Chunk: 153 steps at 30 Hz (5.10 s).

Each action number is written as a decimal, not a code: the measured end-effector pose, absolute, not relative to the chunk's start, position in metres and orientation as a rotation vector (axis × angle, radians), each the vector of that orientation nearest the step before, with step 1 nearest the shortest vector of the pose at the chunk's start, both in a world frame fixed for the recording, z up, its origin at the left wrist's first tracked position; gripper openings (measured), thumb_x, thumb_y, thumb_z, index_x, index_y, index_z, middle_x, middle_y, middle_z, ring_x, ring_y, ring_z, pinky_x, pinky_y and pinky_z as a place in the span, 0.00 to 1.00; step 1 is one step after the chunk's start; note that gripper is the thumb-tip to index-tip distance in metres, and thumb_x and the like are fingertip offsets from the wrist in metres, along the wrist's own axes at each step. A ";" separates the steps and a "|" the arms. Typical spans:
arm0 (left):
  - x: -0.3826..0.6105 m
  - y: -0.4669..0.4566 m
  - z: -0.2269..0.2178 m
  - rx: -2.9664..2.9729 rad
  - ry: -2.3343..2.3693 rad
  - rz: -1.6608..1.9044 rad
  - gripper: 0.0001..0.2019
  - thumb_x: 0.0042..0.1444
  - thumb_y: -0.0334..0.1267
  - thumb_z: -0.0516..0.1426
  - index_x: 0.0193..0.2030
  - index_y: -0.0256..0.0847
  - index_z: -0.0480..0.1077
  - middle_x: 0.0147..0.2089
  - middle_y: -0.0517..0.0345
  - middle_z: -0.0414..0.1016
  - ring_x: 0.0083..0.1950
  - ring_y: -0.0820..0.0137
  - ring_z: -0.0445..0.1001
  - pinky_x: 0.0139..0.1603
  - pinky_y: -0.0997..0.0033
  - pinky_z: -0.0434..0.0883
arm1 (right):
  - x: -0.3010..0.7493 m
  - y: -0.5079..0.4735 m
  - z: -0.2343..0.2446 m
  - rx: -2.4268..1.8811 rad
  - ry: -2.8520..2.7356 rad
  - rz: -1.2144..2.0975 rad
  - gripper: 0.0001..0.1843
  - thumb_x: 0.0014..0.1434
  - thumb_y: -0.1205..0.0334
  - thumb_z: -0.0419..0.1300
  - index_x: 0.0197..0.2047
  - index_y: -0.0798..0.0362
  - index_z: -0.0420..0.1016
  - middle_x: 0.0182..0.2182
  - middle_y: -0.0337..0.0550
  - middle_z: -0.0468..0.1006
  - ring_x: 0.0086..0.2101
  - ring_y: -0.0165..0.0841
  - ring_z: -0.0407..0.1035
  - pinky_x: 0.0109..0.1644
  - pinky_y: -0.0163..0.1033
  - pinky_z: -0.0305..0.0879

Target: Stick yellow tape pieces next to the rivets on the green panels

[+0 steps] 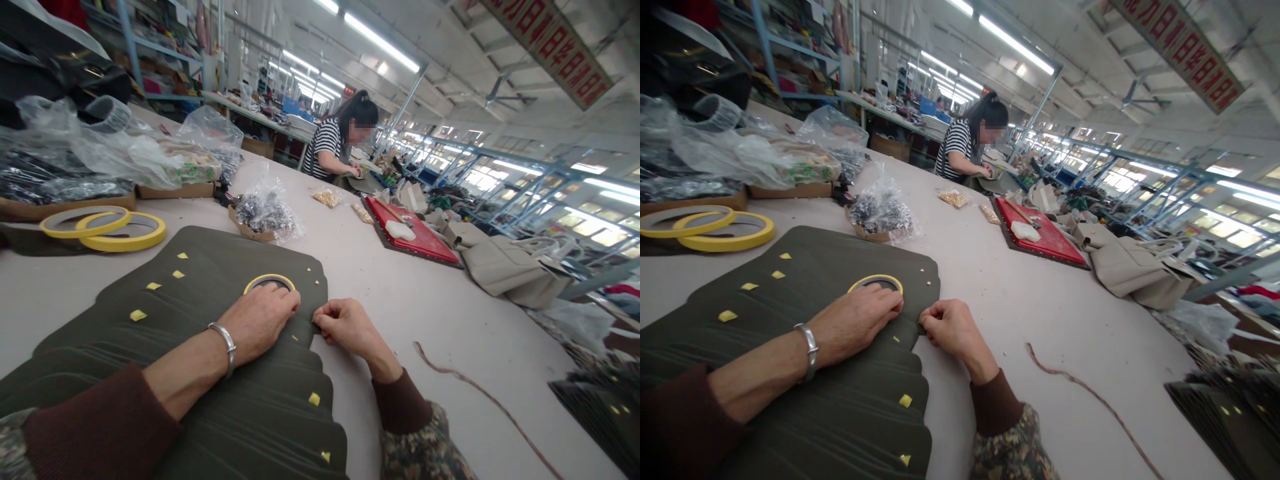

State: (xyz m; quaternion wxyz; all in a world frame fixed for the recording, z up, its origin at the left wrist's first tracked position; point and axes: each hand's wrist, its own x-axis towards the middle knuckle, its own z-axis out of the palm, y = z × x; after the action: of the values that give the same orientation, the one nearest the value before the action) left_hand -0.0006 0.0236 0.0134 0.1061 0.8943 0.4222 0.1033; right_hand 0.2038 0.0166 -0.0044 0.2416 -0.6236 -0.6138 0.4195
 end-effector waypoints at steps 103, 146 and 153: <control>-0.005 0.025 0.016 2.647 1.172 0.378 0.08 0.65 0.33 0.48 0.37 0.41 0.67 0.41 0.55 0.74 0.43 0.64 0.69 0.43 0.64 0.65 | 0.201 0.017 -0.017 -1.662 -1.542 0.909 0.08 0.57 0.60 0.60 0.32 0.55 0.79 0.16 0.35 0.71 0.17 0.26 0.66 0.20 0.29 0.63; -0.003 0.022 0.012 2.463 1.215 0.789 0.10 0.65 0.37 0.46 0.34 0.43 0.64 0.31 0.61 0.72 0.31 0.71 0.71 0.33 0.71 0.62 | 0.162 0.012 0.001 -1.368 -1.582 0.718 0.06 0.52 0.64 0.58 0.27 0.53 0.75 0.19 0.36 0.74 0.20 0.28 0.69 0.25 0.32 0.65; -0.007 0.029 0.010 2.540 1.394 0.684 0.09 0.67 0.39 0.45 0.39 0.43 0.65 0.35 0.59 0.74 0.34 0.69 0.72 0.35 0.70 0.64 | 0.187 0.034 -0.009 -1.497 -1.389 0.767 0.08 0.53 0.61 0.59 0.31 0.55 0.77 0.22 0.38 0.77 0.22 0.30 0.71 0.27 0.34 0.69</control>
State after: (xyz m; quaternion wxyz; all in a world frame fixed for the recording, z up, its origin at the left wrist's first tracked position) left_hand -0.0069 0.0294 0.0096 0.0824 0.8503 0.4666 0.2289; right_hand 0.1869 0.0337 -0.0094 0.4620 -0.6087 -0.5646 0.3118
